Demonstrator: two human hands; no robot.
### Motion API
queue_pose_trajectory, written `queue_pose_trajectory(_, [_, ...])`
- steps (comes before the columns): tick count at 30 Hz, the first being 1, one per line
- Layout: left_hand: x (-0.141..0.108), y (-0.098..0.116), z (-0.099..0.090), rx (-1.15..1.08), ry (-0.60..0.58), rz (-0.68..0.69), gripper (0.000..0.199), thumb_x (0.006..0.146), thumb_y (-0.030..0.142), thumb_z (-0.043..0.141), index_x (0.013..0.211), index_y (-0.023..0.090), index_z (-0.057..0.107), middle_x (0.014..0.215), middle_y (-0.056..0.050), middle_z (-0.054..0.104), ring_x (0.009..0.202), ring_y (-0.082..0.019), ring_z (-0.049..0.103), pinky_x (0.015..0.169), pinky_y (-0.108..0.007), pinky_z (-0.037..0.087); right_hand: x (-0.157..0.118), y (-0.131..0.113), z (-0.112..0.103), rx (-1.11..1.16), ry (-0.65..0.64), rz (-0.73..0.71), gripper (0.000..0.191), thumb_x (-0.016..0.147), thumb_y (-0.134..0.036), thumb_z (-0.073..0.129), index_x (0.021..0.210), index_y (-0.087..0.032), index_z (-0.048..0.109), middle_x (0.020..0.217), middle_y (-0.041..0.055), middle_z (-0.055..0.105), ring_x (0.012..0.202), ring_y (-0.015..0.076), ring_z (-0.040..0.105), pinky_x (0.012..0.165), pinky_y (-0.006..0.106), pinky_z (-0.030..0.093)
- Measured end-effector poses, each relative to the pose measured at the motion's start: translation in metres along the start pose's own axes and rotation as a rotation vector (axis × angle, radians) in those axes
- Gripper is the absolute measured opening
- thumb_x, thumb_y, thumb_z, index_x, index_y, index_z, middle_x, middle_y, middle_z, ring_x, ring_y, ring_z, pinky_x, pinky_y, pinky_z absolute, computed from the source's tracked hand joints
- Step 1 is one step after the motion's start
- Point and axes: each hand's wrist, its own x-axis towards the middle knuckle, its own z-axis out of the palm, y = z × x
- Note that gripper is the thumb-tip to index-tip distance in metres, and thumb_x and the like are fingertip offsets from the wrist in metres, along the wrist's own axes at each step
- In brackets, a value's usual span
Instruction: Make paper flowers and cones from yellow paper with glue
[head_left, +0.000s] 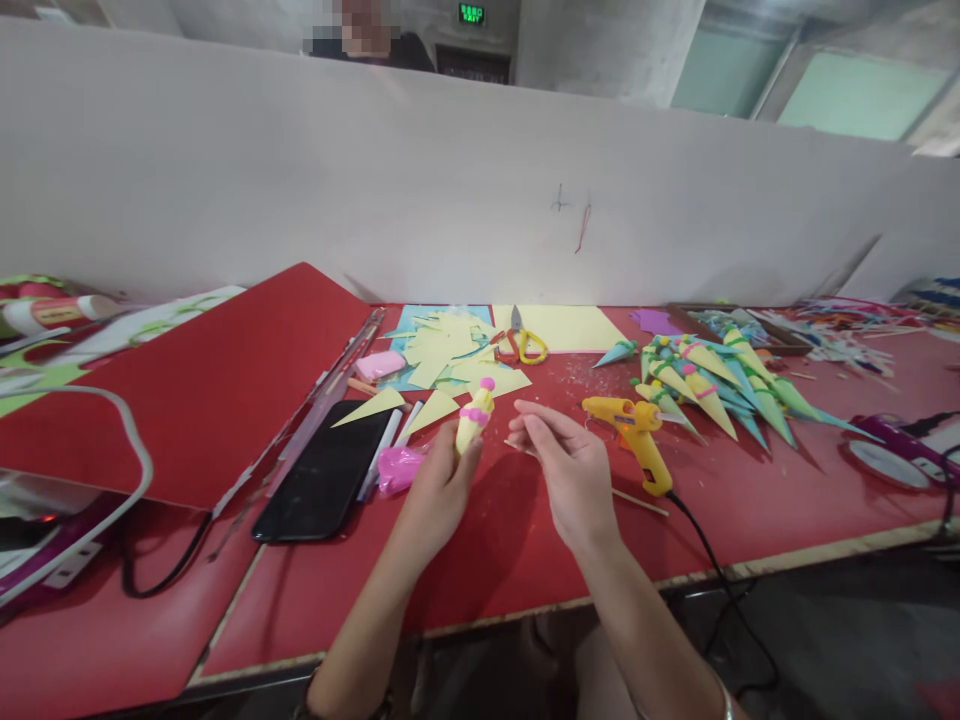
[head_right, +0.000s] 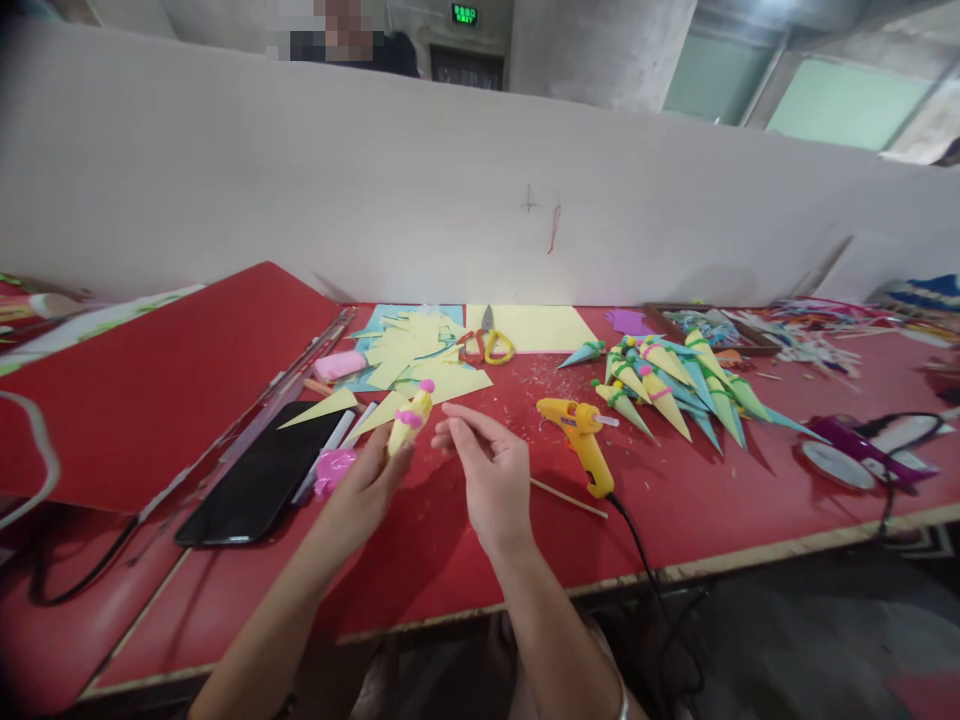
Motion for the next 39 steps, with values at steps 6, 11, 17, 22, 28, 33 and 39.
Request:
queue_pose_trajectory(6, [-0.002,0.002,0.002,-0.230,-0.072,-0.078,0.025,0.088,0.042,0.034,0.075,0.020,0.036,0.063,0.006,0.033,0.055,-0.009,0.032,0.052,-0.022,0.030,-0.004,-0.005,0.003,-0.053,-0.012,-0.030,0.011,0.071,-0.028,0.065,0.075,-0.018,0.067,0.064,-0.0011,0.065,0.056,0.0103,0.060,0.056,0.023,0.051])
queue_pose_trajectory(11, [-0.003,0.006,0.003,-0.322,-0.100,-0.105,0.031,0.084,0.049,0.039,0.074,0.020,0.037,0.061,0.006,0.033,0.051,-0.008,0.028,0.046,-0.022,0.025,-0.005,-0.007,0.005,-0.071,-0.058,-0.018,0.018,0.076,-0.032,0.059,0.083,-0.018,0.068,0.069,0.0013,0.068,0.063,0.0139,0.064,0.064,0.029,0.054])
queue_pose_trajectory(17, [-0.008,0.019,0.003,-0.454,-0.215,-0.162,0.029,0.085,0.048,0.037,0.082,0.019,0.040,0.059,0.007,0.027,0.050,-0.008,0.023,0.044,-0.022,0.020,-0.005,-0.007,0.005,-0.140,-0.063,-0.055,0.008,0.072,-0.024,0.064,0.077,-0.019,0.066,0.070,-0.0003,0.067,0.065,0.0118,0.063,0.063,0.024,0.052])
queue_pose_trajectory(22, [-0.008,0.016,0.003,-0.477,-0.272,-0.152,0.028,0.088,0.046,0.033,0.085,0.020,0.040,0.058,0.007,0.027,0.049,-0.008,0.022,0.044,-0.022,0.018,-0.005,-0.007,0.004,-0.148,-0.043,-0.067,0.011,0.076,-0.027,0.060,0.081,-0.019,0.067,0.070,-0.0003,0.067,0.065,0.0117,0.063,0.066,0.025,0.052])
queue_pose_trajectory(28, [-0.007,0.013,0.004,-0.462,-0.296,-0.123,0.026,0.089,0.044,0.032,0.088,0.019,0.041,0.058,0.008,0.027,0.049,-0.008,0.021,0.044,-0.023,0.017,-0.006,-0.007,0.003,-0.216,-0.053,-0.164,0.006,0.075,-0.021,0.060,0.079,-0.019,0.065,0.076,0.0007,0.067,0.071,0.0131,0.063,0.067,0.025,0.052])
queue_pose_trajectory(33, [-0.007,0.016,0.003,-0.467,-0.300,-0.129,0.026,0.089,0.044,0.032,0.086,0.019,0.041,0.057,0.008,0.028,0.048,-0.008,0.022,0.044,-0.022,0.018,-0.007,-0.006,0.003,-0.249,-0.049,-0.179,0.009,0.077,-0.023,0.059,0.081,-0.019,0.066,0.075,0.0017,0.067,0.069,0.0140,0.063,0.067,0.027,0.052])
queue_pose_trajectory(39, [-0.008,0.014,0.004,-0.475,-0.303,-0.116,0.028,0.088,0.044,0.034,0.076,0.020,0.037,0.057,0.008,0.028,0.047,-0.007,0.020,0.044,-0.022,0.018,-0.007,-0.006,0.004,-0.372,-0.090,-0.328,0.014,0.080,-0.018,0.055,0.088,-0.020,0.066,0.084,0.0033,0.063,0.078,0.0147,0.060,0.069,0.026,0.050])
